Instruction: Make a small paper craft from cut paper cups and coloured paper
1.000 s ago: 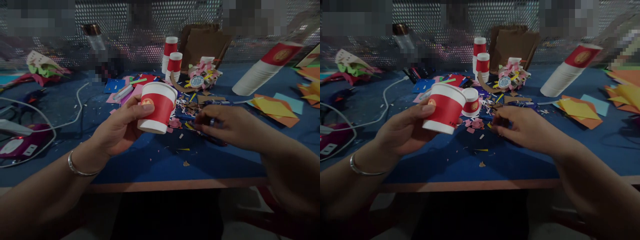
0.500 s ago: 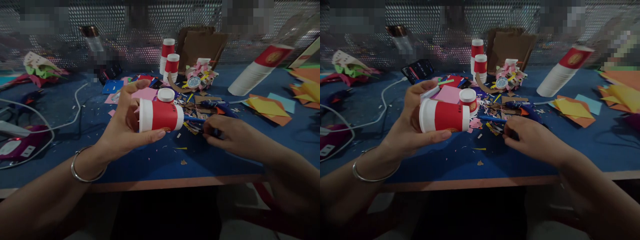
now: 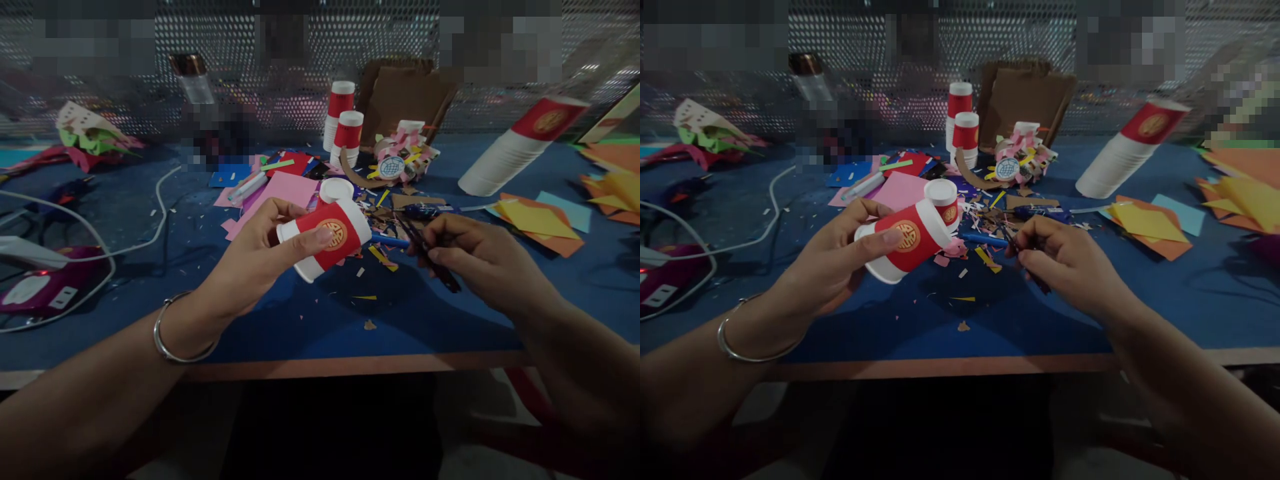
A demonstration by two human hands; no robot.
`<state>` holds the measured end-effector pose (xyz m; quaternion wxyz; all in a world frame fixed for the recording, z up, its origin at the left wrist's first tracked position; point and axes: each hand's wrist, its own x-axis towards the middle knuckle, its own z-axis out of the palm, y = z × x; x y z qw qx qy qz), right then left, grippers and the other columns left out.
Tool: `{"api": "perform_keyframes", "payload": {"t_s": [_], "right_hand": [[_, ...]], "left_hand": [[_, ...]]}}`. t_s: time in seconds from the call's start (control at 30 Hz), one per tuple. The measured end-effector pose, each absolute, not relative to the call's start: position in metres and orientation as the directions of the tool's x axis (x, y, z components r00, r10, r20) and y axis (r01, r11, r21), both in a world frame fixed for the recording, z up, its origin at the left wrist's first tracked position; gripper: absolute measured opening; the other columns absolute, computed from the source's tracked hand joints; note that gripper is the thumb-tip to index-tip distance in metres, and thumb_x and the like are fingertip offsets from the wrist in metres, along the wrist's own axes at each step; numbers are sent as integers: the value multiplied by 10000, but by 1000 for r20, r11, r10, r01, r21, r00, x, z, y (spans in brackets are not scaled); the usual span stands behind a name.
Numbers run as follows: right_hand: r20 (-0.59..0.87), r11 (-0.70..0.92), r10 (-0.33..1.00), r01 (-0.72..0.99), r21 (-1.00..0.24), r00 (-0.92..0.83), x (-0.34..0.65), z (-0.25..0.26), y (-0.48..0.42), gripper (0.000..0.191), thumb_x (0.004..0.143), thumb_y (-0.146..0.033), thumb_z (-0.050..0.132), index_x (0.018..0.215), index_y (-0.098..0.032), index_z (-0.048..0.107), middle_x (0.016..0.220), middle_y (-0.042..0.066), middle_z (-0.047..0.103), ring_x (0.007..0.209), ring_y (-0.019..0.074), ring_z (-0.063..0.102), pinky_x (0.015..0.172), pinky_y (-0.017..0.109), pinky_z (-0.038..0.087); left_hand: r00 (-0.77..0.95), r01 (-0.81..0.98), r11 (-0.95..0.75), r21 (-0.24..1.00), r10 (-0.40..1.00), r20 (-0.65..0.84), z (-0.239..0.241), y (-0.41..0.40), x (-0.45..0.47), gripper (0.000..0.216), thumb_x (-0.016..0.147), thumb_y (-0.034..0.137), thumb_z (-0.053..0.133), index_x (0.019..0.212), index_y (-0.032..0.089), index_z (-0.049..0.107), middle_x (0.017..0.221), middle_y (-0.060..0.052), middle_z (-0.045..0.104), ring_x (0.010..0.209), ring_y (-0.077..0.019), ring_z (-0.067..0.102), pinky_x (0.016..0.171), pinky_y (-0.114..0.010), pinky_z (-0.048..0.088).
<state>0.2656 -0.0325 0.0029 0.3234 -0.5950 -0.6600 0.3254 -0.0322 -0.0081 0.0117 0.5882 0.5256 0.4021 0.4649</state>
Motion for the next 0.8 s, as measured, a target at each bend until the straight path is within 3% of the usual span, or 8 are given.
{"api": "perform_keyframes", "payload": {"t_s": [0.07,0.17,0.3,0.43,0.57,0.8], "right_hand": [[68,95,995,474,-876,-74,256,7,-32,73,855,-169,572,872,-240,566,707,10,647,510,136,523,425,279,339],[221,258,966,393,-882,-137,238,13,-28,83,854,-157,584,878,-235,565,814,30,667,523,119,509,425,276,351],[401,460,888,404,-791,-227,207,21,-21,130,857,-284,704,859,-251,578,847,31,636,703,177,617,573,310,525],[434,494,869,353,-795,-238,189,20,-18,209,906,-414,744,987,-255,635,907,43,689,793,197,666,628,323,570],[427,489,872,363,-793,-241,188,15,-20,235,952,-471,706,987,-241,675,881,56,705,699,181,651,542,320,529],[326,424,891,322,-846,-316,195,11,-25,214,919,-472,738,924,-266,682,773,38,675,621,180,603,480,321,487]], "left_hand": [[256,-131,49,990,967,-14,12,-9,-29,494,738,364,927,1038,194,573,1033,-28,703,823,-148,682,701,-268,543],[298,-129,146,981,949,-102,14,-10,-26,557,735,341,932,1140,179,585,1081,-57,718,881,-165,687,757,-282,554],[433,-154,289,945,879,-198,17,-12,-26,567,732,296,926,1201,161,638,1085,-75,752,872,-176,699,759,-289,542],[548,-147,385,911,798,-249,16,-12,-27,393,753,277,883,1083,143,716,959,-65,762,749,-153,666,681,-276,498],[450,-171,304,937,870,-200,14,-11,-27,490,741,239,851,1191,173,668,1021,-55,752,799,-169,672,700,-281,510],[314,-34,90,995,946,-75,6,-9,-27,550,762,302,872,1230,176,610,1140,-74,677,944,-188,648,739,-272,521]]}}
